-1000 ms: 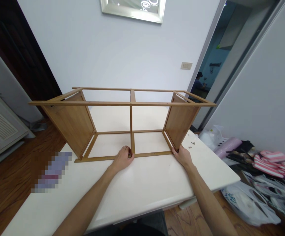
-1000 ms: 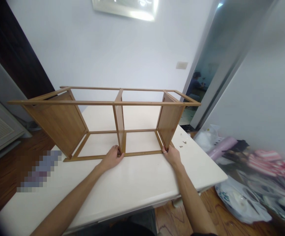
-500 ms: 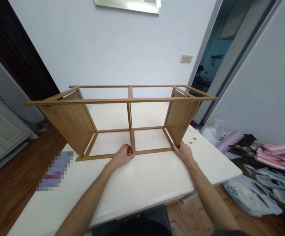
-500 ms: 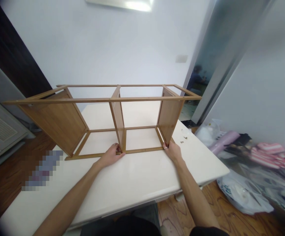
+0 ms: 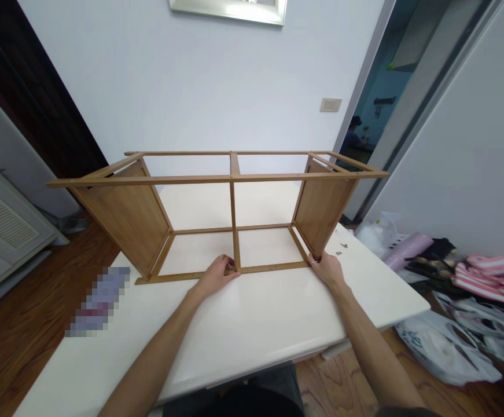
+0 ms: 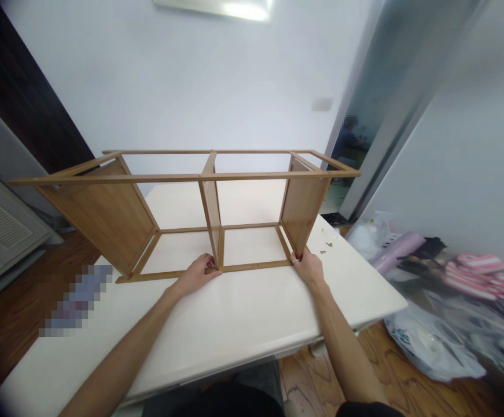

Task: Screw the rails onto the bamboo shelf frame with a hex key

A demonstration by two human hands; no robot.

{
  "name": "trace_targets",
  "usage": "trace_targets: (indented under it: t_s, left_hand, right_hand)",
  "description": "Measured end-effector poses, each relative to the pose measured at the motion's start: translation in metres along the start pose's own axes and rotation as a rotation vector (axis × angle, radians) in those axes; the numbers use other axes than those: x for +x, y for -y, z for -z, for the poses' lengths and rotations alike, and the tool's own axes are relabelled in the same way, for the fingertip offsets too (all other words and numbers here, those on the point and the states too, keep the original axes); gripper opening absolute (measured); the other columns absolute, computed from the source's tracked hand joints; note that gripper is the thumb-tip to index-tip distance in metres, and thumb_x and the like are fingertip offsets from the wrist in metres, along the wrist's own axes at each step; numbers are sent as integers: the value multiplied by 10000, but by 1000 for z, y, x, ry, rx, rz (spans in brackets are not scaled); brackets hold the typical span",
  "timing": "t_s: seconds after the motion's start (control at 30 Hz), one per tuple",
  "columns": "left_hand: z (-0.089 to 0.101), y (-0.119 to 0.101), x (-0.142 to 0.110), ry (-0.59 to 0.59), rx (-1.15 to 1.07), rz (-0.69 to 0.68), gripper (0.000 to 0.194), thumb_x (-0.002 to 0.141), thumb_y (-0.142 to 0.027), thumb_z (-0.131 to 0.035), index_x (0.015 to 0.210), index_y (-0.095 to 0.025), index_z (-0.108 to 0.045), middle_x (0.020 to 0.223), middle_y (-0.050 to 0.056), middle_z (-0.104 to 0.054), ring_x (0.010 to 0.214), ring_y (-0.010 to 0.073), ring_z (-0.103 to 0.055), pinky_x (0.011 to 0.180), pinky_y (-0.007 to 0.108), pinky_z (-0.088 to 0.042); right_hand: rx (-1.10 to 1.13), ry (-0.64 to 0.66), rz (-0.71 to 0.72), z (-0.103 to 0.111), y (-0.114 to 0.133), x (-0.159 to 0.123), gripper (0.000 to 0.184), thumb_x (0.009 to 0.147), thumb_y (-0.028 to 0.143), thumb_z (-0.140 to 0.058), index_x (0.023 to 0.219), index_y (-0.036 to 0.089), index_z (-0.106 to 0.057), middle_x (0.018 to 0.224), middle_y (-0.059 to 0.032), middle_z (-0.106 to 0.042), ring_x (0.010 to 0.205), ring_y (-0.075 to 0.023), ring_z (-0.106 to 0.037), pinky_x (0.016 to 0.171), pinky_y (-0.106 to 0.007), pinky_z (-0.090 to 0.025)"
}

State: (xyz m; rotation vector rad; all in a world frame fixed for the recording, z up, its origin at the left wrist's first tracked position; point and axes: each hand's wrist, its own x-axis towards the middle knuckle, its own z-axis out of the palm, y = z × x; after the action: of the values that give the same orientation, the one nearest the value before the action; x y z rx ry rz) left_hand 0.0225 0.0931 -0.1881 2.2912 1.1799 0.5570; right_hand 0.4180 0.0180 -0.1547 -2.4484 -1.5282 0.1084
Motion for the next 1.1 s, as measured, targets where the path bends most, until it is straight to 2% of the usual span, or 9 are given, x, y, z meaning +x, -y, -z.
trace_targets:
  t_s: [0.4,0.63,0.8,0.97,1.1]
  left_hand:
    - [1,-1,0,-2,40,-27,369,1006,-385,-654,1304,-170,-626,1301,108,-653,1103,242,-676,932,457,-600]
    - [7,3,-13,-73,146,-104,354,1011,-384,-646,1299,-180,-632,1318,110,-648,1119,242,-669,951,461,-593]
    - [3,4,-17,-112,222,-148,352,1013,-380,-643,1303,-181,-631,1323,110,-647,1125,243,-668,956,463,-592]
    - [2,-3,-18,-111,282,-167,361,1010,-379,-649,1307,-175,-627,1316,110,-648,1122,245,-670,951,466,-594]
    - [5,-14,-30,-117,311,-163,345,1010,-377,-649,1283,-167,-635,1276,103,-664,1084,233,-680,926,449,-602]
  right_hand:
    - [-42,20,19,8,3,-5,362,1013,432,-643,1272,179,-638,1245,-87,-678,1049,-217,-690,907,-434,-599]
    - [-59,53,52,9,2,-10,341,1020,448,-629,1218,172,-657,1176,-74,-699,1002,-202,-699,890,-420,-601]
    - [-68,64,39,10,3,-11,335,1018,426,-637,1241,176,-651,1212,-80,-689,1027,-208,-695,898,-423,-601]
    - [-77,44,37,15,5,-14,339,1015,422,-643,1248,176,-648,1224,-82,-685,1033,-210,-693,899,-425,-602]
    - [-80,-7,52,22,2,-25,323,1023,451,-622,1158,162,-674,1097,-58,-718,941,-184,-705,865,-400,-598]
